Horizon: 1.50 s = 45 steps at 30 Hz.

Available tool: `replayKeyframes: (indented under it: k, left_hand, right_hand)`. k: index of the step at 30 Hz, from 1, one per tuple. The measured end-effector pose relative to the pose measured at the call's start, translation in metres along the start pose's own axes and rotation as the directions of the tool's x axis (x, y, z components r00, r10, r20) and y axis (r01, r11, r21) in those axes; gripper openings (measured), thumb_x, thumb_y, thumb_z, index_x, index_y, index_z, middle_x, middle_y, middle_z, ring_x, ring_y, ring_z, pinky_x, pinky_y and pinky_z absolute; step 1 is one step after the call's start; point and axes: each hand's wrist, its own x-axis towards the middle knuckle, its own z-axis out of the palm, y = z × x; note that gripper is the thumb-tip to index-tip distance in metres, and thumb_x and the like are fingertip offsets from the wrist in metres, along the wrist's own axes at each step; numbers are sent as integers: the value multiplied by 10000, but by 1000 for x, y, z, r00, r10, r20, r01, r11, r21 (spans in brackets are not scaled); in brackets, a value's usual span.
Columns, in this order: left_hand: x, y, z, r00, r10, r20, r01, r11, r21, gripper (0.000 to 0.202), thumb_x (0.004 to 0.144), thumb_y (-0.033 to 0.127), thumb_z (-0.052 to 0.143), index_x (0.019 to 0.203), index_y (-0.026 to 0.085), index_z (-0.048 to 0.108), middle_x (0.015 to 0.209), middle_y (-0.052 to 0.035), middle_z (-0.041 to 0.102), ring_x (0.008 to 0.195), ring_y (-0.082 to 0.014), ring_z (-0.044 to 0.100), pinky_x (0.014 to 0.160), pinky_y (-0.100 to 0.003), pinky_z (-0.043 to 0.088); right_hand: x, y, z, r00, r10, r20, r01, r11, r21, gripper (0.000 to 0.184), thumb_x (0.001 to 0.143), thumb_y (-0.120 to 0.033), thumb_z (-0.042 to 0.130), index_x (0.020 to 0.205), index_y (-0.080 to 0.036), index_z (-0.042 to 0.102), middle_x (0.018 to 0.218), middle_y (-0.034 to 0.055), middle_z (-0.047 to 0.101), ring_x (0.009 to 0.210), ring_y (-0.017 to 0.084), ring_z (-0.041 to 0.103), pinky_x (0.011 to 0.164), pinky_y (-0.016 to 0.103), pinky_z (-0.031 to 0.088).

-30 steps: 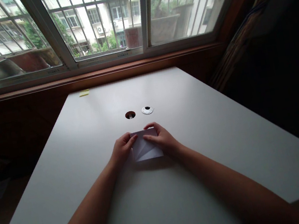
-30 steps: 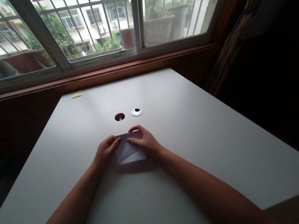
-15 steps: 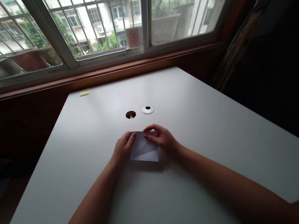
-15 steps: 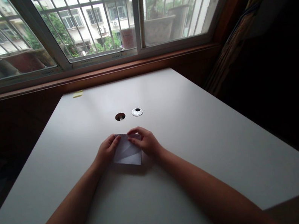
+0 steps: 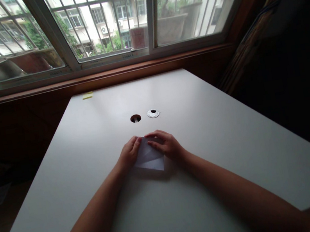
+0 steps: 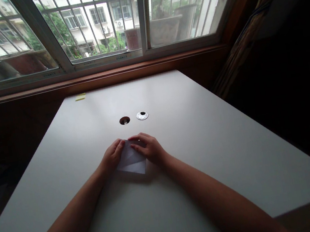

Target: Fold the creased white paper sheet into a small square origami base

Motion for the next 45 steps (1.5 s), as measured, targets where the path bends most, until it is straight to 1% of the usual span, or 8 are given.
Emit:
replayKeyframes:
  k: [6, 10, 13, 16, 20, 29, 41, 45]
  left_hand:
    - [0, -2, 1, 999, 12, 31, -12, 1000, 9, 336, 944, 482, 451, 839, 189, 578, 739, 1, 576, 697, -160, 522, 627, -260, 387]
    - [0, -1, 1, 1000, 3, 25, -4, 999, 47, 318, 923, 478, 501, 823, 185, 574, 712, 2, 578, 667, -159, 523, 598, -256, 375]
    - [-2, 1, 0, 1000, 18, 0, -18, 999, 51, 316, 929, 475, 497, 809, 190, 557, 716, 6, 576, 669, -156, 524, 605, -257, 373]
    - [-4, 3, -1, 999, 5, -41, -3, 999, 42, 310, 932, 480, 493, 820, 197, 548, 712, 13, 574, 659, -151, 518, 592, -254, 359]
    - [-6, 3, -1, 996, -5, -85, 10, 998, 60, 308, 940, 479, 479, 853, 195, 560, 732, 9, 585, 658, -149, 511, 582, -256, 345]
    - [-7, 6, -1, 994, -5, -108, 18, 992, 121, 292, 956, 462, 448, 842, 203, 518, 680, 24, 539, 624, -144, 498, 573, -262, 342]
    - [-8, 5, 1, 994, 11, -108, 13, 975, 220, 232, 966, 416, 425, 843, 224, 465, 613, 41, 493, 565, -140, 483, 549, -252, 314]
    - [-8, 5, 3, 993, 15, -117, 13, 973, 230, 218, 963, 406, 429, 843, 227, 462, 620, 38, 501, 568, -144, 489, 559, -251, 326]
  right_hand:
    - [0, -1, 1, 1000, -11, -19, 11, 1000, -9, 219, 888, -347, 621, 1081, -266, 687, 1006, 57, 665, 960, 213, 622, 857, 348, 484]
    - [-1, 3, 3, 996, 88, -29, -87, 996, 21, 266, 872, -391, 633, 1102, -262, 668, 1029, 57, 662, 933, 209, 625, 826, 341, 492]
    - [-2, 7, 4, 977, 210, -30, -204, 969, 137, 416, 825, -426, 683, 1200, -268, 595, 1020, 48, 643, 865, 188, 626, 722, 299, 501]
    - [-1, 12, 5, 947, 321, 10, -309, 901, 303, 533, 747, -423, 758, 1206, -259, 542, 980, 33, 630, 810, 173, 626, 655, 270, 496]
    - [1, 15, 5, 912, 405, 70, -392, 804, 448, 481, 694, -419, 798, 1072, -221, 576, 887, 15, 630, 710, 148, 604, 603, 253, 468]
    - [2, 10, 8, 895, 446, 33, -391, 746, 539, 361, 687, -395, 809, 912, -198, 608, 792, -3, 635, 688, 139, 571, 610, 250, 428]
    - [3, 10, 9, 909, 410, -69, -313, 785, 535, 319, 738, -402, 767, 903, -192, 592, 733, -10, 612, 635, 124, 541, 574, 244, 393]
    - [3, 12, 8, 916, 379, -129, -281, 838, 469, 320, 768, -437, 731, 924, -204, 578, 694, -19, 599, 609, 125, 526, 550, 244, 376]
